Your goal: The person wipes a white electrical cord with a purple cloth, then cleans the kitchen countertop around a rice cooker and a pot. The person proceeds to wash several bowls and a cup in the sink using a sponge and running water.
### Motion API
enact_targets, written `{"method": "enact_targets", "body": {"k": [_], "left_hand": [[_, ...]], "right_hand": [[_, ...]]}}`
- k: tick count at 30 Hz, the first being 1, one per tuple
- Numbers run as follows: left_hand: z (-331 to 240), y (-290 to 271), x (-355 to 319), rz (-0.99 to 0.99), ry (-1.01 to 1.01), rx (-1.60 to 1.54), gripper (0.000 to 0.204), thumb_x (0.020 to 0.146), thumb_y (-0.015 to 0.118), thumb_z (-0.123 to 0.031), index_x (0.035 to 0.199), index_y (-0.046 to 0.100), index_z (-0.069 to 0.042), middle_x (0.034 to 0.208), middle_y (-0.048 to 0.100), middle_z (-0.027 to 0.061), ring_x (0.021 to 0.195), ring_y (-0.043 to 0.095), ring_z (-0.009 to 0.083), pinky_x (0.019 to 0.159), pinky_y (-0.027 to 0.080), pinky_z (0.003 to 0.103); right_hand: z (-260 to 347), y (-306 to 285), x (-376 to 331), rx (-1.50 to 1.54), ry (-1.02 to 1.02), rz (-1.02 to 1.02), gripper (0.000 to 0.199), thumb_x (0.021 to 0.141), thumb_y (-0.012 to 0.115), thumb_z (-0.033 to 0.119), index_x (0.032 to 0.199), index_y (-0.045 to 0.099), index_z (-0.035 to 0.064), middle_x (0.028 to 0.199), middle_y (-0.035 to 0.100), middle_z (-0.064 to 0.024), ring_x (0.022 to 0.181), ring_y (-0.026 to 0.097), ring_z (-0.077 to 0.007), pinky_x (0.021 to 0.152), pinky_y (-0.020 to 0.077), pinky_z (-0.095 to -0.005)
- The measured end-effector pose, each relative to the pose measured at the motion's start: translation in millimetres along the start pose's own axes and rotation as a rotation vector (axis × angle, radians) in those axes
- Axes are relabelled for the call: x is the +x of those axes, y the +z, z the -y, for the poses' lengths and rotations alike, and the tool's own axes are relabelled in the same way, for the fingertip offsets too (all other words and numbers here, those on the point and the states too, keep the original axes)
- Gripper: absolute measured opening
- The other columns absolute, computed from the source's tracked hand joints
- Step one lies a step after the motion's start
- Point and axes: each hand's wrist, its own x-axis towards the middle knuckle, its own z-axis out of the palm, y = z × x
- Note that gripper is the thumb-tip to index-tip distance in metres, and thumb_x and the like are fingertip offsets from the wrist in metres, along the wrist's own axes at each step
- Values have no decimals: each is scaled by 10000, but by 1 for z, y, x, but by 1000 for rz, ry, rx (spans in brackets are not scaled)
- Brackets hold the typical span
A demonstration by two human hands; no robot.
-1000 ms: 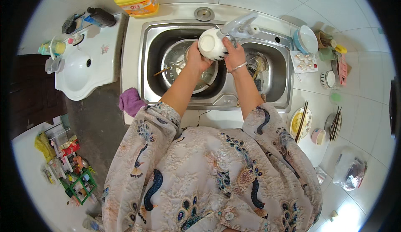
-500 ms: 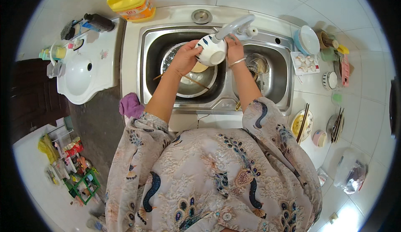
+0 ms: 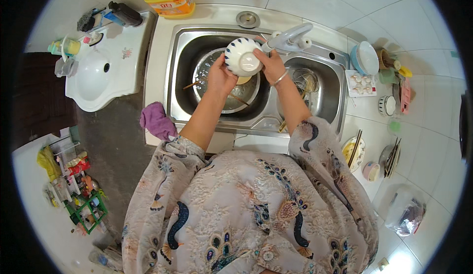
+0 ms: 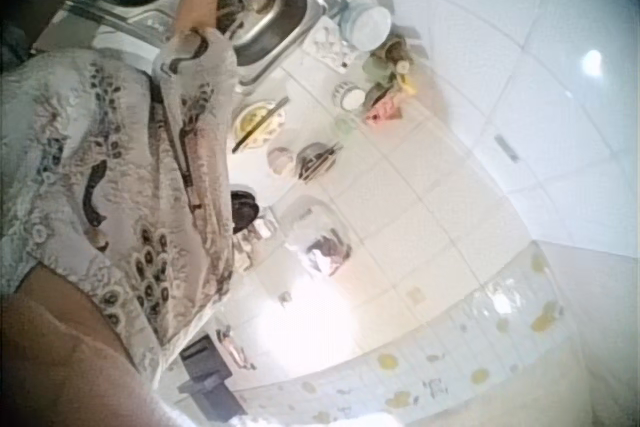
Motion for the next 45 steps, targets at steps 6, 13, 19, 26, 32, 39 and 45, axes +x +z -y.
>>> {"method": "enact_targets", "body": {"k": [6,13,19,26,32,39,45], "left_hand": [[4,15,0,55,-212,191,361,898,438,-274,1169,524,-52,1203,547,98,1126,512,254,952,411,437],[2,44,7,173,-156,1186,725,829,598,-411,1409,230,-181,1311,419,82,1109,476,234,830,441,427],[-10,25,7,81,-218,911,592,836,588,-375,1327,340,-156,1120,521,76,904,563,219,748,490,470],[-33,2,7,116,-343,873,472,867,550,-353,1270,399,-158,1129,521,58,998,540,232,718,519,416],[-19,-8,6,79,-247,943,405,884,507,-319,1252,407,-184,1105,531,46,994,554,202,757,514,399],[11,-6,18,67,-183,760,415,863,536,-326,1215,418,-140,1097,513,71,925,570,222,706,537,391],[-13,-8,23,132,-373,1009,432,875,494,-346,1220,448,-89,1131,542,115,977,571,263,653,555,450]], "right_hand": [[6,-13,-34,276,193,50,415,843,630,166,1213,469,67,1108,576,-64,1011,562,-187,856,474,-377],[6,-5,-30,-78,18,-196,418,838,640,229,1157,497,0,1042,608,-91,942,593,-202,812,479,-326],[-15,18,-42,-1210,-461,198,256,706,629,94,958,584,104,884,606,-137,854,569,-305,822,423,-426],[0,-7,-50,-1608,-818,393,312,690,613,58,982,585,164,827,604,-49,870,588,-209,1033,257,-481],[-30,8,-63,-1482,-778,249,282,739,621,138,1015,576,169,869,623,-21,910,588,-204,1021,261,-486],[-28,3,-52,-1394,-783,8,236,724,645,154,951,588,124,852,621,-47,853,593,-239,992,288,-509],[-12,-38,-55,-1593,-822,334,280,701,665,159,967,579,140,909,600,-62,891,582,-225,997,293,-480]]}}
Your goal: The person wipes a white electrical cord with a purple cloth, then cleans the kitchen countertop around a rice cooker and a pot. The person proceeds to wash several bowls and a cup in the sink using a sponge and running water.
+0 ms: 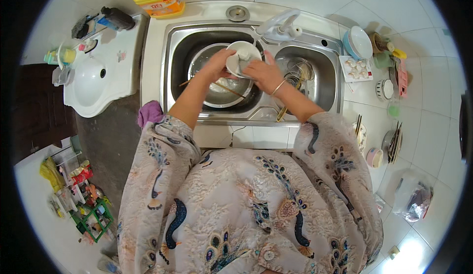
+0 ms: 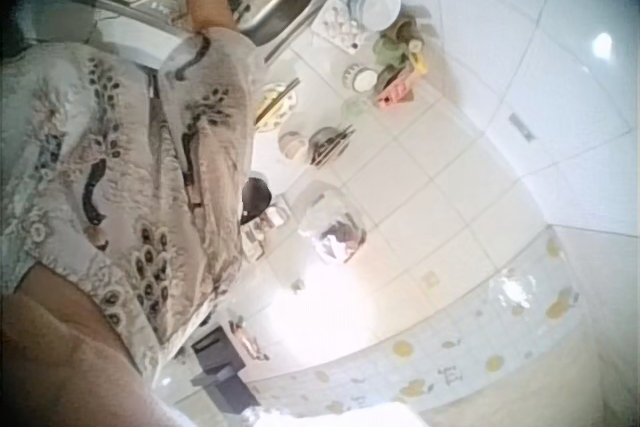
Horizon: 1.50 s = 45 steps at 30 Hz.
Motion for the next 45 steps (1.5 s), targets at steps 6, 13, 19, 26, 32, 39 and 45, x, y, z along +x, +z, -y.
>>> {"method": "enact_targets", "body": {"k": [6,13,19,26,32,39,45], "left_hand": [[18,28,10,-57,41,-272,375,855,526,-372,1119,487,-108,986,568,95,848,587,240,673,531,385],[6,12,-5,-85,-24,-35,430,886,448,-265,1241,379,-32,1079,536,169,903,592,310,659,572,412],[28,13,11,-193,-69,-167,433,885,376,-255,1214,388,27,983,573,190,685,613,248,519,536,324],[24,0,19,-206,-27,-25,350,864,383,-267,1009,475,38,618,560,142,416,393,130,343,267,263],[14,16,14,-271,238,167,313,830,458,-117,1116,464,7,763,581,134,493,505,140,379,397,269],[16,24,15,-189,564,293,499,804,512,28,1279,391,-67,1122,535,150,897,601,219,652,552,316],[7,22,-5,-162,870,558,555,815,497,60,1315,375,-149,1200,524,151,1019,567,246,872,450,322]], "right_hand": [[33,14,23,43,302,-189,253,731,654,167,966,583,106,822,578,-73,840,560,-250,956,342,-442],[-11,-21,-12,25,12,58,315,726,604,73,1030,596,156,1032,600,-29,1035,543,-209,1001,298,-477],[-19,4,-34,326,761,-318,273,853,561,180,1047,561,-14,968,594,-222,901,562,-398,797,448,-433],[27,32,-89,-74,370,88,364,844,560,295,1115,578,52,1050,599,-203,1068,508,-360,951,367,-428],[-4,5,-42,415,790,-1,421,874,520,338,1166,537,34,992,621,-199,927,595,-297,846,453,-393],[-32,12,8,876,1069,-68,277,887,461,123,1118,523,-18,864,640,-186,681,660,-184,614,509,-324],[-21,30,8,678,871,-380,267,873,474,88,1118,525,-7,831,646,-186,753,660,-270,677,507,-342]]}}
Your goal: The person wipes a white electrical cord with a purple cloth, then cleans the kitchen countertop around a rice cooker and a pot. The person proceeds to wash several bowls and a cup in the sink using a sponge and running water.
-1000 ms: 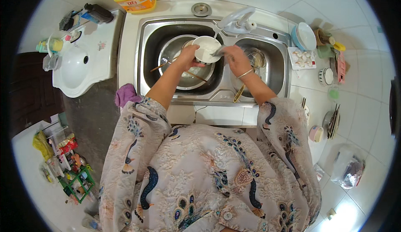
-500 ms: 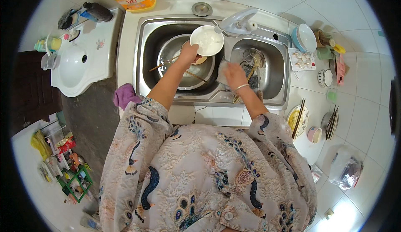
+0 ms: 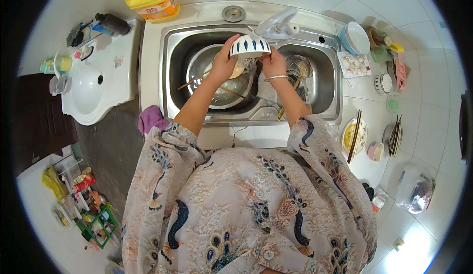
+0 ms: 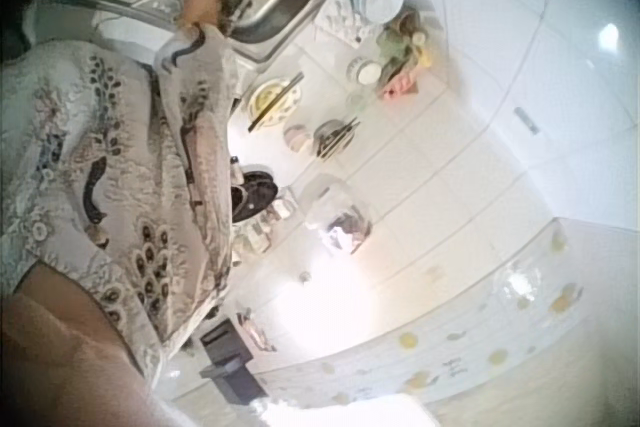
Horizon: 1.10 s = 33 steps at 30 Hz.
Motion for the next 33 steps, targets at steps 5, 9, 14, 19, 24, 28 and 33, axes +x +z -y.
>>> {"method": "enact_targets", "body": {"k": [5,9,14,19,24,28,33], "left_hand": [[-9,-13,3,44,-211,159,551,834,499,27,1327,345,-165,1063,583,204,891,622,301,792,473,362],[11,-35,4,-14,-253,264,409,837,540,-76,1225,410,-73,833,637,159,741,643,270,676,485,375],[1,-28,0,61,-81,484,423,808,562,-83,1218,461,-77,1076,588,194,1004,552,380,834,439,402],[12,-25,-9,114,-7,273,415,797,534,20,1205,488,-35,1086,597,179,1017,571,335,860,431,364],[25,4,-12,174,216,357,401,817,526,35,1209,480,-30,864,606,131,680,583,194,623,464,297],[20,14,-19,295,27,287,412,827,524,-1,1231,463,-55,1114,574,197,1011,567,347,830,438,363],[27,39,-21,283,141,342,446,802,514,14,1238,454,-55,1073,591,208,999,568,363,821,444,378]], "right_hand": [[-24,24,16,-133,-149,-181,251,855,514,83,1092,550,9,862,638,-198,804,643,-292,705,504,-341],[58,21,3,-344,-82,-113,336,808,511,64,1140,560,43,983,602,-229,907,594,-369,780,487,-378],[40,13,-10,-371,105,-91,376,827,496,134,1201,537,138,949,636,-163,868,605,-345,771,485,-402],[39,16,-34,-253,-27,-259,314,830,514,133,1131,590,179,975,626,-154,869,598,-333,742,483,-405],[36,-10,-64,-329,99,-337,303,827,509,93,1107,599,166,969,622,-151,858,591,-348,751,485,-382],[35,-20,-82,-389,112,-352,282,821,514,122,1084,593,185,895,629,-153,810,594,-351,702,481,-404],[20,-43,-91,-378,159,-366,272,822,523,126,1080,599,164,923,632,-146,830,594,-345,721,481,-407]]}}
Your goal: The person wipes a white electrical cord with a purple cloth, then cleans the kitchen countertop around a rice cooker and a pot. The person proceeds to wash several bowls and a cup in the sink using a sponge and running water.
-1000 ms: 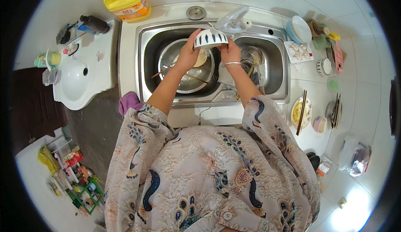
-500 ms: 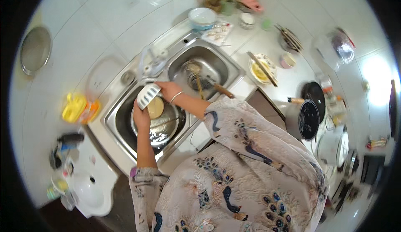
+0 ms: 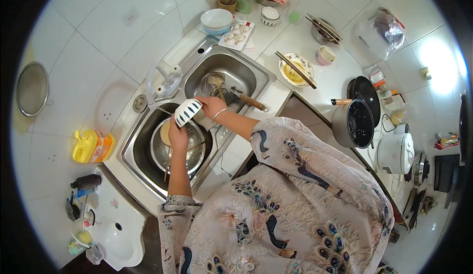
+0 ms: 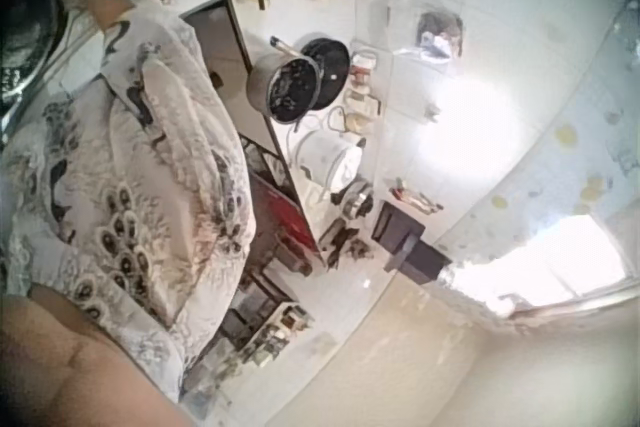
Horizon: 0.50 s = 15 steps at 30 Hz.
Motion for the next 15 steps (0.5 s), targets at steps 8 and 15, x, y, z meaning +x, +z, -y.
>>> {"method": "enact_targets", "body": {"k": [8,15], "left_hand": [[-53,64,48,15,29,97,419,810,512,-16,1224,462,-58,1051,588,226,976,561,399,810,448,413],[-184,202,160,199,83,160,430,838,507,-118,1261,429,-97,1060,584,214,972,553,392,814,438,439]], "right_hand": [[-62,-55,46,149,22,-2,292,830,499,91,1098,598,150,1003,615,-159,912,583,-349,779,480,-400],[-196,-184,134,201,34,-285,311,776,541,11,1077,601,62,910,640,-177,823,626,-299,732,491,-337]]}}
